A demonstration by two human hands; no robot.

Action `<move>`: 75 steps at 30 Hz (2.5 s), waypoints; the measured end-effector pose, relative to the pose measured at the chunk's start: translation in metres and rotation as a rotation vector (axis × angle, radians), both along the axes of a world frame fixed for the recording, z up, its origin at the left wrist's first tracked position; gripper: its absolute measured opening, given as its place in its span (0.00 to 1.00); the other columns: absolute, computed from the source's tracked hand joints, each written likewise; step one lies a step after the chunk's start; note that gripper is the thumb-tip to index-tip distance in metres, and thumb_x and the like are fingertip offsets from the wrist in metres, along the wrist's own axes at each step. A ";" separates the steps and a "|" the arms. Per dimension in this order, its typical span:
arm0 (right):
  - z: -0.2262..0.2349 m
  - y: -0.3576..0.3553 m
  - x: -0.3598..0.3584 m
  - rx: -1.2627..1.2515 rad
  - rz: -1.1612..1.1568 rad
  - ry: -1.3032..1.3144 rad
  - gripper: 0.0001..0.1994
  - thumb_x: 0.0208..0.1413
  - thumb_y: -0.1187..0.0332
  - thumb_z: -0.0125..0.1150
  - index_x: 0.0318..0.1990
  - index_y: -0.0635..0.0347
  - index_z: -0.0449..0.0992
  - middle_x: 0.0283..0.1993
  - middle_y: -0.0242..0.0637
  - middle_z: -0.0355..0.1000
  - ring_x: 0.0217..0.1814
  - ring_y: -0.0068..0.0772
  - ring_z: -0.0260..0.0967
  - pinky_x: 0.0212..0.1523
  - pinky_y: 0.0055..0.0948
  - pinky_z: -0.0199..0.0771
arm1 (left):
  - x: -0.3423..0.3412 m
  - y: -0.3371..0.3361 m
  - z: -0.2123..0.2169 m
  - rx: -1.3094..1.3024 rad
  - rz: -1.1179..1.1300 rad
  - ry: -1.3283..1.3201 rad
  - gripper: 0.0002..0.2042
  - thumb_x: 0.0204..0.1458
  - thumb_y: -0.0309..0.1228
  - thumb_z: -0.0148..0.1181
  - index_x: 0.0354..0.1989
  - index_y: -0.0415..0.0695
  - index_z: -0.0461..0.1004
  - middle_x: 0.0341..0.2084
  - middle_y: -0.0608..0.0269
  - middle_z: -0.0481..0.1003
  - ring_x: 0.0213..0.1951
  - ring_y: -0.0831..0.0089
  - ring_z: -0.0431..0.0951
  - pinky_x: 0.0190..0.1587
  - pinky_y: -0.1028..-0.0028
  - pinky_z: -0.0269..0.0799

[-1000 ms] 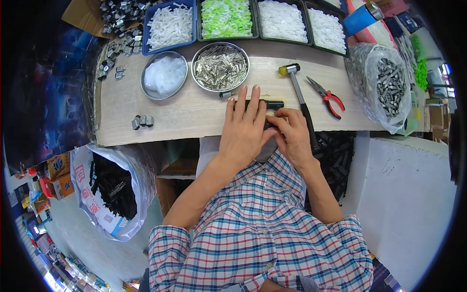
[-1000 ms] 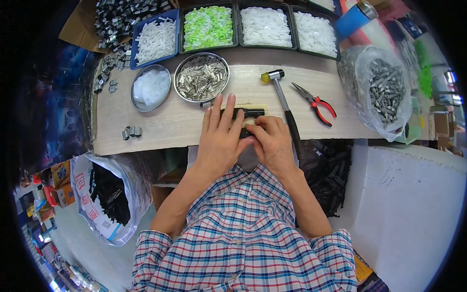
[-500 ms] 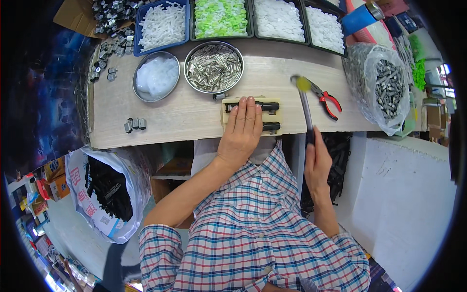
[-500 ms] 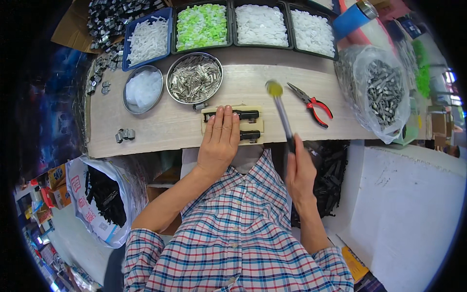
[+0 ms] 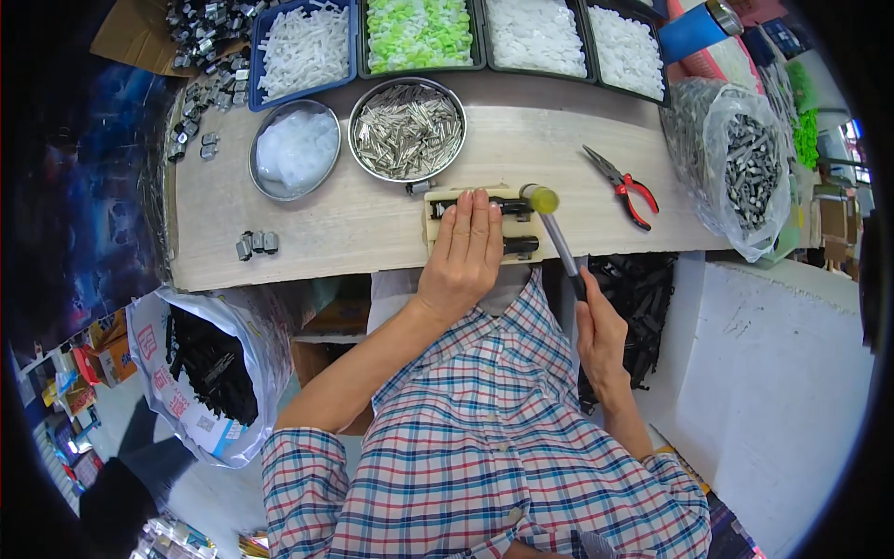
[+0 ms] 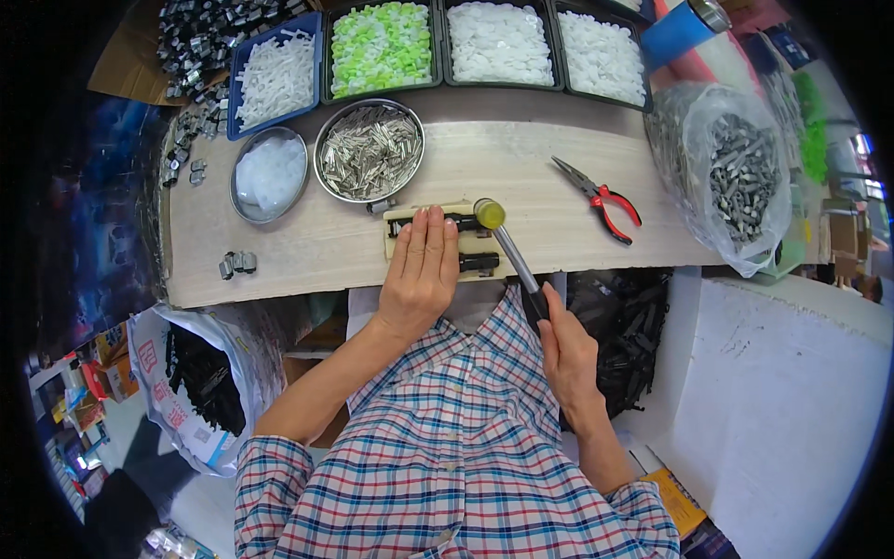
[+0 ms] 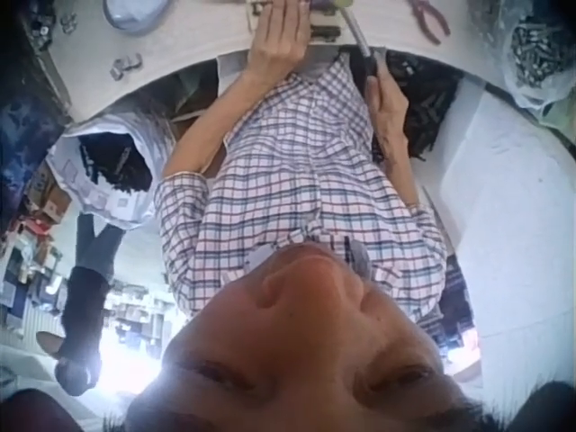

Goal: Assembling and inspecting small toy components at a factory workbench using a hammer and pliers.

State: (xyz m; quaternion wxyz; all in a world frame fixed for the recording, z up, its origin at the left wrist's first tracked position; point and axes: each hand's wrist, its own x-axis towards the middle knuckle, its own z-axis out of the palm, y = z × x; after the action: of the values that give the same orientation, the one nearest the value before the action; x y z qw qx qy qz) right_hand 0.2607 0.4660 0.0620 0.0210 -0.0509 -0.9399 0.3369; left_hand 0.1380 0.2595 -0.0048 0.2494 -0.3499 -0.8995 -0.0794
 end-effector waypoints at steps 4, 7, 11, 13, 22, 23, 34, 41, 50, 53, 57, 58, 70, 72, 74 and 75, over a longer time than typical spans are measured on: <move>-0.003 -0.007 0.006 0.007 -0.010 0.095 0.21 0.63 0.79 0.58 0.64 0.66 0.70 0.41 0.54 0.76 0.38 0.49 0.78 0.40 0.34 0.77 | -0.002 0.003 0.005 0.004 0.015 -0.008 0.18 0.60 0.25 0.53 0.56 0.30 0.73 0.56 0.38 0.75 0.62 0.48 0.75 0.65 0.57 0.70; 0.000 -0.006 0.009 0.042 0.012 -0.111 0.21 0.63 0.79 0.57 0.64 0.67 0.70 0.47 0.57 0.76 0.44 0.50 0.80 0.44 0.33 0.78 | -0.002 0.002 0.002 -0.005 0.024 -0.021 0.18 0.60 0.24 0.53 0.57 0.29 0.72 0.57 0.38 0.75 0.62 0.48 0.74 0.65 0.57 0.70; 0.005 -0.007 0.032 -0.003 -0.009 0.073 0.21 0.63 0.79 0.57 0.64 0.67 0.71 0.45 0.55 0.77 0.42 0.48 0.80 0.42 0.32 0.78 | 0.000 0.002 0.002 0.016 0.027 -0.044 0.19 0.60 0.24 0.53 0.59 0.29 0.71 0.58 0.38 0.74 0.62 0.48 0.74 0.64 0.57 0.70; 0.005 -0.007 0.039 0.032 0.008 0.142 0.21 0.63 0.78 0.57 0.64 0.66 0.71 0.45 0.55 0.77 0.42 0.48 0.80 0.42 0.31 0.78 | 0.000 0.003 0.003 0.017 0.026 -0.046 0.20 0.60 0.24 0.53 0.60 0.29 0.70 0.58 0.38 0.73 0.62 0.48 0.74 0.64 0.57 0.70; 0.001 -0.013 0.043 -0.007 0.011 0.015 0.21 0.63 0.77 0.58 0.63 0.67 0.71 0.39 0.53 0.76 0.34 0.46 0.78 0.36 0.33 0.77 | 0.009 0.002 -0.009 0.022 0.053 -0.037 0.23 0.59 0.27 0.51 0.63 0.31 0.67 0.63 0.37 0.68 0.65 0.44 0.70 0.68 0.54 0.64; 0.001 -0.013 0.042 -0.044 0.000 -0.044 0.21 0.62 0.77 0.59 0.63 0.67 0.71 0.38 0.53 0.75 0.35 0.47 0.78 0.36 0.33 0.77 | 0.009 0.001 -0.008 0.021 0.053 -0.033 0.23 0.59 0.27 0.51 0.63 0.31 0.67 0.63 0.37 0.68 0.65 0.44 0.70 0.68 0.54 0.64; 0.000 -0.019 0.041 -0.070 0.093 -0.024 0.17 0.70 0.65 0.53 0.59 0.66 0.73 0.42 0.47 0.77 0.36 0.38 0.77 0.37 0.28 0.76 | 0.054 -0.046 -0.016 0.200 0.011 -0.375 0.35 0.56 0.32 0.64 0.69 0.28 0.58 0.70 0.31 0.55 0.73 0.36 0.52 0.70 0.39 0.48; 0.007 -0.020 0.041 -0.096 0.029 0.062 0.15 0.67 0.71 0.56 0.58 0.68 0.73 0.38 0.51 0.75 0.33 0.46 0.78 0.33 0.33 0.76 | 0.050 -0.042 0.013 0.377 0.085 -0.307 0.22 0.53 0.24 0.64 0.58 0.34 0.73 0.61 0.46 0.71 0.68 0.42 0.63 0.70 0.44 0.53; 0.001 -0.032 0.013 -0.057 0.075 -0.117 0.14 0.68 0.69 0.57 0.56 0.67 0.73 0.38 0.48 0.75 0.34 0.40 0.75 0.36 0.31 0.74 | 0.044 -0.055 0.013 0.472 0.068 -0.257 0.15 0.42 0.16 0.59 0.41 0.39 0.80 0.44 0.55 0.79 0.58 0.49 0.73 0.66 0.48 0.60; -0.008 -0.042 -0.004 -0.104 0.024 -0.025 0.14 0.66 0.71 0.59 0.55 0.67 0.73 0.37 0.48 0.74 0.33 0.41 0.74 0.36 0.32 0.73 | 0.040 -0.059 0.015 0.539 0.075 -0.258 0.15 0.38 0.14 0.56 0.37 0.39 0.79 0.42 0.56 0.79 0.56 0.48 0.75 0.64 0.47 0.63; 0.003 -0.043 -0.010 -0.194 0.004 -0.189 0.13 0.65 0.73 0.59 0.55 0.66 0.74 0.38 0.50 0.74 0.34 0.44 0.74 0.37 0.31 0.74 | 0.036 -0.068 0.021 0.597 0.097 -0.290 0.11 0.40 0.14 0.57 0.32 0.40 0.79 0.39 0.56 0.79 0.53 0.51 0.76 0.60 0.50 0.67; 0.001 -0.043 0.000 -0.176 0.036 -0.114 0.13 0.65 0.72 0.59 0.55 0.66 0.74 0.38 0.50 0.74 0.34 0.45 0.74 0.38 0.31 0.74 | 0.035 -0.072 0.020 0.636 0.113 -0.317 0.11 0.39 0.13 0.56 0.30 0.39 0.78 0.39 0.56 0.79 0.52 0.50 0.76 0.60 0.50 0.68; -0.003 -0.056 -0.027 -0.076 -0.008 -0.075 0.11 0.64 0.71 0.60 0.51 0.66 0.74 0.38 0.53 0.74 0.36 0.55 0.75 0.35 0.38 0.75 | 0.035 -0.080 0.025 0.756 0.144 -0.404 0.12 0.36 0.09 0.54 0.27 0.37 0.77 0.36 0.54 0.78 0.51 0.49 0.77 0.50 0.60 0.75; 0.008 -0.055 -0.035 -0.078 0.036 -0.166 0.11 0.64 0.71 0.60 0.50 0.66 0.74 0.36 0.52 0.73 0.34 0.55 0.74 0.34 0.39 0.74 | 0.036 -0.081 0.023 0.747 0.145 -0.409 0.11 0.37 0.09 0.54 0.27 0.37 0.76 0.36 0.54 0.78 0.51 0.49 0.77 0.50 0.60 0.75; 0.011 -0.054 -0.028 -0.106 0.014 -0.171 0.11 0.65 0.71 0.59 0.51 0.65 0.74 0.35 0.51 0.73 0.32 0.51 0.73 0.33 0.37 0.73 | 0.036 -0.081 0.024 0.748 0.148 -0.406 0.12 0.37 0.09 0.53 0.28 0.37 0.76 0.36 0.54 0.78 0.51 0.49 0.77 0.50 0.60 0.75; 0.012 -0.053 -0.022 -0.133 -0.009 -0.176 0.11 0.66 0.70 0.58 0.52 0.64 0.74 0.35 0.50 0.73 0.31 0.47 0.73 0.33 0.35 0.72 | 0.036 -0.081 0.025 0.749 0.150 -0.404 0.12 0.37 0.09 0.53 0.28 0.37 0.76 0.36 0.54 0.78 0.51 0.49 0.77 0.50 0.60 0.75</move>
State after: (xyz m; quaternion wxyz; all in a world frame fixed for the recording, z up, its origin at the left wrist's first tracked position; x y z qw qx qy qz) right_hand 0.2392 0.4130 0.0739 -0.0635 -0.0860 -0.9134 0.3927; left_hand 0.1740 0.1786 0.0200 0.1830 -0.1462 -0.8622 -0.4492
